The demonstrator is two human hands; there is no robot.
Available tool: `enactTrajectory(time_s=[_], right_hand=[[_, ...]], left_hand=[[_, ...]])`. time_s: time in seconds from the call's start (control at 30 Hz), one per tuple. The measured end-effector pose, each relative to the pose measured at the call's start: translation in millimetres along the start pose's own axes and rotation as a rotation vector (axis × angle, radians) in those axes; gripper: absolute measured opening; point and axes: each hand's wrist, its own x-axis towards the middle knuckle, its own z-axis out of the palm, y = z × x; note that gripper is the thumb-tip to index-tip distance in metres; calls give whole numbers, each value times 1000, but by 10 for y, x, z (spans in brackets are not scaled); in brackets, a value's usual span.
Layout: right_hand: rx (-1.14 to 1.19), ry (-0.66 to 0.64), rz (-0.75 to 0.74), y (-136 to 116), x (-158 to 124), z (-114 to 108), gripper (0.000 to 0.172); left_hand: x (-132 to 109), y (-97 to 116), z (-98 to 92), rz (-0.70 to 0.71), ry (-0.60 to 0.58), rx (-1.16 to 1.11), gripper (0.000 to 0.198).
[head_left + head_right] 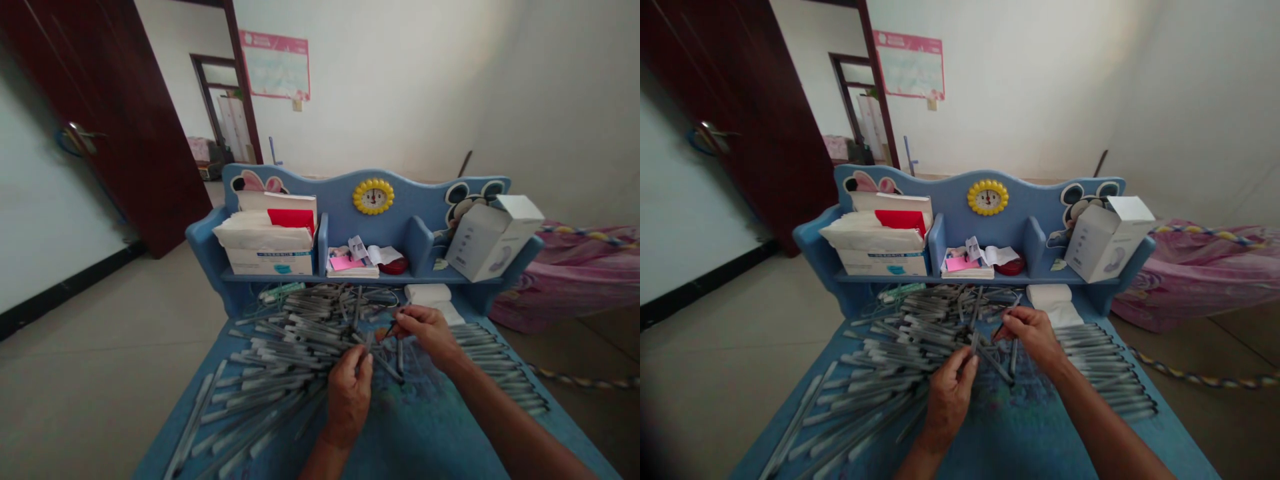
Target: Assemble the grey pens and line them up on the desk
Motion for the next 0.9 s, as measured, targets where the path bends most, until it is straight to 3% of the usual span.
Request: enactTrajectory(time_s=[0.07,0.17,0.4,0.67,0.9], right_hand=[[364,90,63,-89,-149,-49,26],[540,188,70,-251,-290,-123,25],[413,204,-23,-504,-364,-200,23],[299,105,-39,-542,-439,-154,22],[271,132,-2,-503,-406,-152,25]], left_hand=[[-13,44,-7,8,-52,-22,23],[-34,86,-2,52,-100,-39,23],[-74,83,42,201,-79,-7,20],[-65,123,23,232,-100,31,21],[-66,115,16,230,-149,35,18]])
